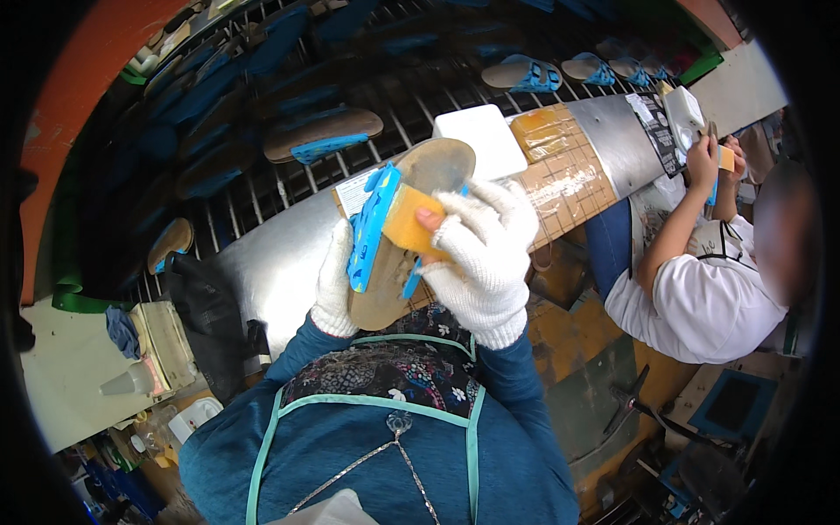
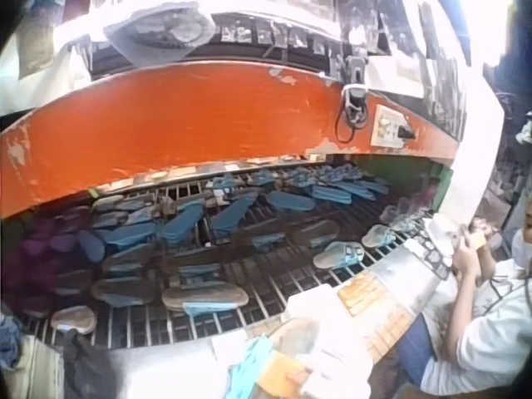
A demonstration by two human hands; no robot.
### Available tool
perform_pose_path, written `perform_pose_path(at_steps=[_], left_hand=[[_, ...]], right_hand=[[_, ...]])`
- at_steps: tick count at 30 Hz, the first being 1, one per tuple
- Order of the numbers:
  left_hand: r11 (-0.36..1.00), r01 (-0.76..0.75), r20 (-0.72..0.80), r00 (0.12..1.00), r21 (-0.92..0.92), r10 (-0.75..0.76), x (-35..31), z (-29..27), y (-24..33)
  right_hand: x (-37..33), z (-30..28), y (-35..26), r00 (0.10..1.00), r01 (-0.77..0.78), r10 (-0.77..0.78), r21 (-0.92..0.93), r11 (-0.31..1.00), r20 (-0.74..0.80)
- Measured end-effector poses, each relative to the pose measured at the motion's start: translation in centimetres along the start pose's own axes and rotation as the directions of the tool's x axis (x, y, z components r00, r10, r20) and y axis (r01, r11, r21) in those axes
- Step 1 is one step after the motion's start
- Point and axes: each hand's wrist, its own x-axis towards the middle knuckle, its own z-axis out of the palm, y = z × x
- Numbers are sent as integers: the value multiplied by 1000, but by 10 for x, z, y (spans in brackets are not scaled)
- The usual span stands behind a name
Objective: The person repeatedly picks up blue slides from a conveyor belt and scrubs the soles with a yellow sponge. They wipe the soles thoroughly, then place the slides back on the belt. The process is repeated for multiple slides throughout the clip.
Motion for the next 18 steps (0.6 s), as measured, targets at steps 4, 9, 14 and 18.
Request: perform_pose_path(at_steps=[4,9,14,18], left_hand=[[993,19,-52,998,-121,-25,-3,-7,3],[1000,-17,-55,998,8,17,-3,-8,7],[999,-3,-39,999,41,4,-4,-7,10],[998,-10,-45,999,65,13,-5,-8,12]], right_hand=[[4,3,0,995,-21,0,201,979,102],[5,17,4,991,-28,53,196,980,-123],[9,20,4,995,-7,26,185,983,-100],[12,21,1,994,-2,18,136,991,-111]])
